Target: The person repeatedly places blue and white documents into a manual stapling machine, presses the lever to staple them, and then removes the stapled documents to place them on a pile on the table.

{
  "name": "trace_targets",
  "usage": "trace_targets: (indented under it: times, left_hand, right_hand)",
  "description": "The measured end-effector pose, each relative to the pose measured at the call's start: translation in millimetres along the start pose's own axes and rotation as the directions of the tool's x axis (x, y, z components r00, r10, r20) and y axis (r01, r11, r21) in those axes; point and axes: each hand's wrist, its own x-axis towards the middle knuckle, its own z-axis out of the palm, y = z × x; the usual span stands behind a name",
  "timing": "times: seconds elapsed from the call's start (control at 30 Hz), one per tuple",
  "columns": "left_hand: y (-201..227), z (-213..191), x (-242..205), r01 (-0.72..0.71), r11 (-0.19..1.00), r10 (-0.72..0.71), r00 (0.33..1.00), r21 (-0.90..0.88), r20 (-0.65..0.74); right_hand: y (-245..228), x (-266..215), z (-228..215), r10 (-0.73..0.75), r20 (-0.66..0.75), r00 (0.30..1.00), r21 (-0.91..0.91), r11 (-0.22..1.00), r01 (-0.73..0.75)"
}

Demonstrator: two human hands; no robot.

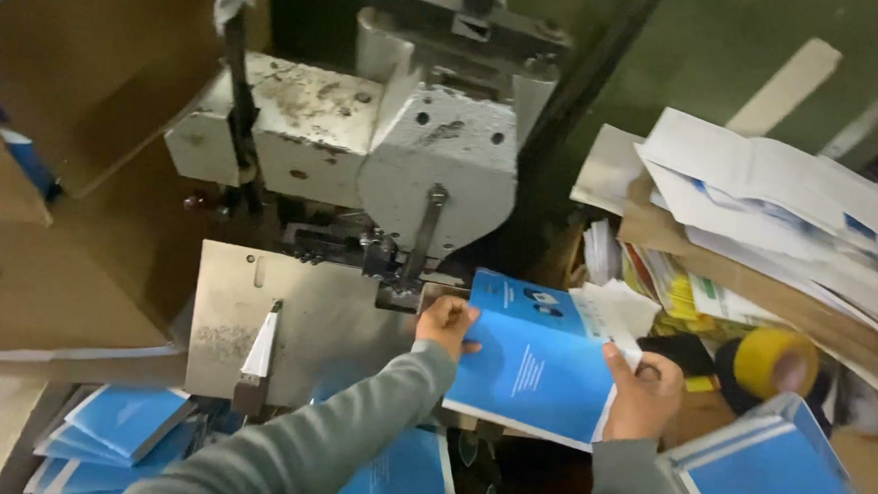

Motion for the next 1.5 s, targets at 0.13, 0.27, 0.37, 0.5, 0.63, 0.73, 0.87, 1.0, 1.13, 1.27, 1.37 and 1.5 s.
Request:
trace_targets:
  times: [0.13, 0.27, 0.37, 0.5, 0.63, 0.73, 0.87, 1.0, 1.13, 1.27, 1.37, 1.5]
  left_hand:
    - [1, -53, -17, -0.116, 0.969, 0.14, 0.985, 0.216, -0.099]
    - [17, -133, -26, -0.379, 0.598, 0.649, 0.746, 0.706, -0.149]
    - [26, -165, -7, -0.353, 0.458, 0.872, 0.359, 0.816, -0.334]
    - [65, -222, 18, 0.195, 0.582, 0.391, 0.784, 0.79, -0.482]
    - [54, -228, 29, 0.115, 0.542, 0.465, 0.784, 0.833, -0.411]
    - [38, -225, 31, 0.02, 0.479, 0.61, 0.711, 0.877, -0.349]
    - [20, -199, 16, -0.094, 0.472, 0.717, 0.619, 0.877, -0.32]
    - [-1, -146, 3, -0.272, 0.331, 0.769, 0.633, 0.904, -0.09]
    - [10, -135, -6, -0.26, 0.34, 0.7, 0.712, 0.904, -0.059]
    - [20, -139, -10, -0.254, 0.507, 0.594, 0.796, 0.824, -0.12]
    - [16, -149, -9, -0.247, 0.701, 0.453, 0.879, 0.669, -0.15]
    - [-36, -179, -15, -0.331, 0.625, 0.51, 0.859, 0.707, -0.048]
  right_hand:
    - [9, -8, 34, -0.037, 0.195, 0.98, -0.13, 0.989, 0.063]
    - [30, -27, 103, -0.073, 0.507, 0.859, 0.036, 0.997, 0.064]
    - [-19, -84, 148, -0.142, 0.6, 0.787, -0.077, 0.969, 0.233]
    - [-60, -98, 158, -0.015, 0.753, 0.658, -0.324, 0.862, 0.39]
    - [-51, -92, 161, -0.383, 0.752, 0.536, -0.387, 0.402, 0.83]
    - [-38, -91, 161, -0.453, 0.71, 0.539, -0.347, 0.441, 0.828]
    - [-45, -85, 161, -0.394, 0.73, 0.558, -0.312, 0.535, 0.785]
    - [-41, -81, 165, -0.283, 0.792, 0.542, -0.3, 0.593, 0.748]
    - [-46, -79, 163, -0.278, 0.814, 0.51, -0.275, 0.589, 0.76]
    - [-32, -72, 169, -0.32, 0.826, 0.464, -0.189, 0.619, 0.763]
    - [-31, -73, 158, -0.326, 0.849, 0.416, -0.178, 0.566, 0.805]
    - [-50, -87, 127, -0.323, 0.899, 0.297, -0.118, 0.474, 0.873]
